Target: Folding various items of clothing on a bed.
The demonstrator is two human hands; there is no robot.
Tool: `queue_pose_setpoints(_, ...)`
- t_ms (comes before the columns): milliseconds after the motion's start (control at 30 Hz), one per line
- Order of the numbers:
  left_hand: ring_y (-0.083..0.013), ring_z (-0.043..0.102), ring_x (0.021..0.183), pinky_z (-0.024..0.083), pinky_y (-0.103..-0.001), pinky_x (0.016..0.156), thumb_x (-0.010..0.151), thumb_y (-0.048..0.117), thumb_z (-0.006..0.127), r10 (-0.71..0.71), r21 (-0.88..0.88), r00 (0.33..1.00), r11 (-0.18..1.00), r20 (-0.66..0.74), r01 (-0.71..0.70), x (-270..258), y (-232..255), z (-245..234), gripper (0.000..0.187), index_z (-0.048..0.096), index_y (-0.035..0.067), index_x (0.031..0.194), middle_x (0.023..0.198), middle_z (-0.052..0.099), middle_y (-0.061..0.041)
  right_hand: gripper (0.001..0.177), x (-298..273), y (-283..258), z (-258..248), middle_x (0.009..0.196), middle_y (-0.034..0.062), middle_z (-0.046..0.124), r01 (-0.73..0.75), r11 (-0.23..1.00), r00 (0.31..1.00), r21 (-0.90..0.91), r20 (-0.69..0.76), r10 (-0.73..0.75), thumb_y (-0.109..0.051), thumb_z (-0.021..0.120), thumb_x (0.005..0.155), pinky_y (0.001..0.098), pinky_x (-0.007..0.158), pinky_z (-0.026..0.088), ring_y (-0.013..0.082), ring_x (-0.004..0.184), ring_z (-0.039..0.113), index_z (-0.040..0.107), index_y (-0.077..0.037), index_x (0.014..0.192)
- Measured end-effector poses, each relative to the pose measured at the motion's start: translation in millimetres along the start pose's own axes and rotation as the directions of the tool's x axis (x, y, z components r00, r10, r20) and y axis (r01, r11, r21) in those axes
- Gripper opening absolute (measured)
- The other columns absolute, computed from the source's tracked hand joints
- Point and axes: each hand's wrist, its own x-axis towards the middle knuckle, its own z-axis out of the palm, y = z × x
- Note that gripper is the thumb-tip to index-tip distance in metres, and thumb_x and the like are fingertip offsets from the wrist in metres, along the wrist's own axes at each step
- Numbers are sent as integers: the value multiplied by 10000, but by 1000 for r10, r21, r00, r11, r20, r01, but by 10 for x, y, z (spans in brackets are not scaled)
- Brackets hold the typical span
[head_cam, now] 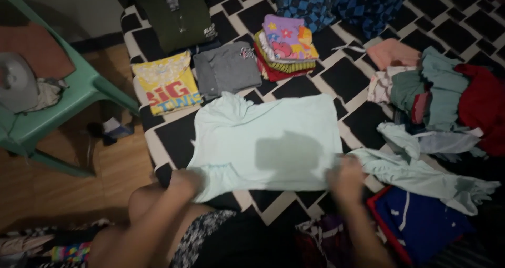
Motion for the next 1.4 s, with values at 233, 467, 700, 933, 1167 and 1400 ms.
queue_pose_setpoints(233, -349, 555, 1237, 460, -473, 1030, 924, 251, 574, 406, -49, 797, 878, -447, -476, 431, 922, 32, 389, 608, 147, 1298, 1295, 598, -149, 648, 147, -1400, 666, 1552, 211, 402, 436, 873, 900, 217, -84, -429, -348, 660, 901, 657, 1120, 277, 434, 1454, 348, 481, -123, 1481)
queue_pose_setpoints(467, -342, 56, 1554, 50, -664, 1190, 893, 720, 496, 14, 95, 933, 995, -358, 21, 700, 640, -433, 908, 211, 269, 1627, 1687, 116, -54, 756, 1036, -655, 1037, 1655, 171, 206, 346, 914, 929, -213, 215, -301, -617, 471, 959, 687, 1170, 176, 406, 1531, 188, 307, -243, 1596)
queue_pose_setpoints(700, -299, 302, 1487, 200, -605, 1186, 931, 598, 597, -37, 50, 678, 993, -734, 109, 1236, 133, -452, 704, 425, 177, 1469, 1595, 373, -128, 741, 2098, 245, 1148, 1685, 238, 225, 12, 992, 1000, 127, 2, -12, -475, 564, 980, 624, 1210, 203, 432, 1529, 231, 316, -243, 1638)
queue_pose_setpoints(933, -331, 493, 1293, 320, -508, 1112, 768, 566, 759, -71, -193, 697, 976, -714, -97, 1508, 368, -1223, 759, 616, 38, 1294, 1326, 574, -165, 581, 3075, 184, 1021, 1508, 213, 377, 48, 964, 965, 263, 235, -112, -251, 864, 721, 524, 1070, 370, 461, 1346, 366, 603, -169, 1234)
queue_pose_setpoints(1167, -282, 690, 1003, 532, -374, 905, 914, 373, 711, -209, -665, 873, 729, -441, -161, 2263, -114, -1336, 349, 699, 136, 1171, 1056, 724, -103, 363, 3603, 875, 1396, 902, 92, 547, -295, 633, 854, 716, 495, -163, -135, 847, 778, 362, 721, 477, 225, 841, 554, 522, -25, 895)
queue_pose_setpoints(1400, -291, 694, 982, 541, -357, 882, 828, 276, 782, -78, -713, 919, 658, -386, -243, 2372, -45, -1459, 411, 634, 33, 1124, 1030, 716, -133, 449, 2595, -402, 978, 1146, 195, 601, 16, 994, 966, 112, -259, 14, -36, 773, 763, 459, 917, 485, 372, 1067, 584, 659, -112, 1191)
